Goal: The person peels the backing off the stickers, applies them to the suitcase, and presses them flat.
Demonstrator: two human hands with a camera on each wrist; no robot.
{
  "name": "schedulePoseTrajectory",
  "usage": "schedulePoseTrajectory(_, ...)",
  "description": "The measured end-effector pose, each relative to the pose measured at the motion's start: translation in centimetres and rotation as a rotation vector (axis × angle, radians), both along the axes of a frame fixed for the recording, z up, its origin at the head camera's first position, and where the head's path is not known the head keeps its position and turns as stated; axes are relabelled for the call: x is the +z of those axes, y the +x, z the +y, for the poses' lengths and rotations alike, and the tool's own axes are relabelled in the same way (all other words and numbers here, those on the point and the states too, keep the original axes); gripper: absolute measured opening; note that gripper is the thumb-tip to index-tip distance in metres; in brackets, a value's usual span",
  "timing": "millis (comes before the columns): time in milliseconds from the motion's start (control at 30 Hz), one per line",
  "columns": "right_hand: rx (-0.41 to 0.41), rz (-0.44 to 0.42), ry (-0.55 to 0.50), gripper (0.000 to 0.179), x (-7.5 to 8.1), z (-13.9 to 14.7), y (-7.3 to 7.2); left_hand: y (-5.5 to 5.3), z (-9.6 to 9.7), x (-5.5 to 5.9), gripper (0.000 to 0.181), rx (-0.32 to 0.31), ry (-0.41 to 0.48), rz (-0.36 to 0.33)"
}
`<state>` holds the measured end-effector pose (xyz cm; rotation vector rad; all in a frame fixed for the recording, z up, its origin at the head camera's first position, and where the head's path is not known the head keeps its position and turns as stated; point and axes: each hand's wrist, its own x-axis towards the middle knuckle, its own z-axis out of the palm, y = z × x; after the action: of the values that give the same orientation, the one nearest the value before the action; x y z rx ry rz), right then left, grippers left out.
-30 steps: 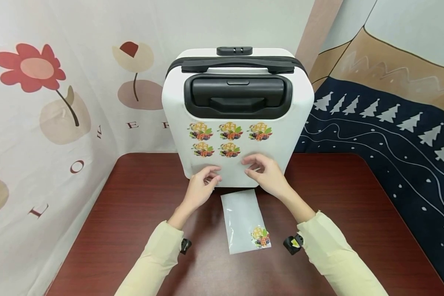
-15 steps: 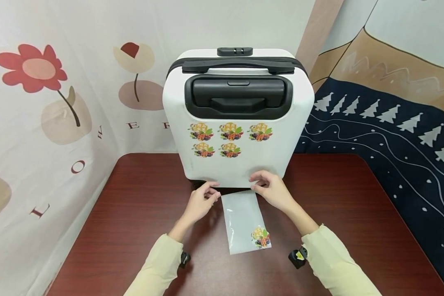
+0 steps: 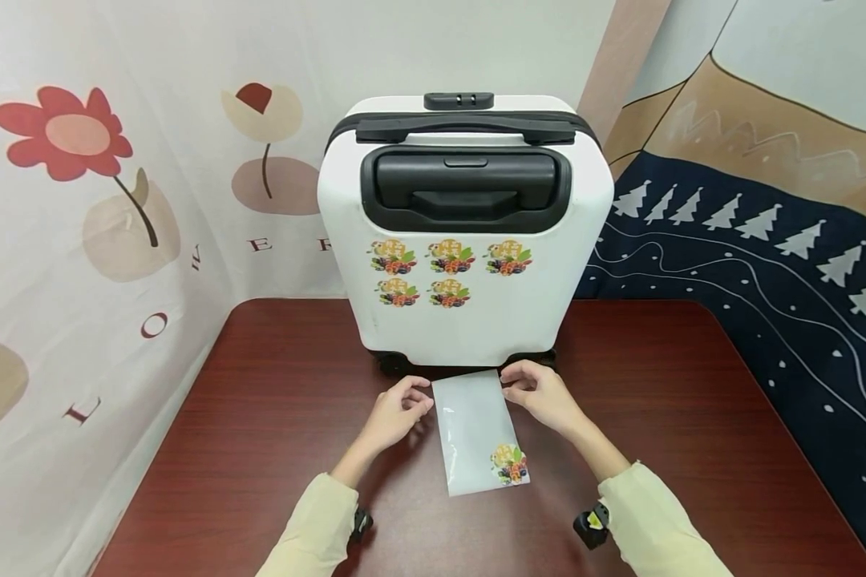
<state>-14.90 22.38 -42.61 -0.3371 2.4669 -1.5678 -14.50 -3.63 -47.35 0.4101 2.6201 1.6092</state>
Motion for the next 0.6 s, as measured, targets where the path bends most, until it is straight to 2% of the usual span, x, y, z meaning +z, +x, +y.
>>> schedulePoseTrajectory(300, 0.014, -0.079, -0.044, 0.03, -1.6, 1.0, 0.8, 0.4, -0.2, -0.8, 0.031, -0.031, 0.013, -0.067)
schedulePoseTrajectory(600, 0.001, -0.131, -0.066, 0.032, -2.4, 1.4, 1.4, 1.1, -0.3, -1.4, 0.033, -0.046, 0.01, -0.142)
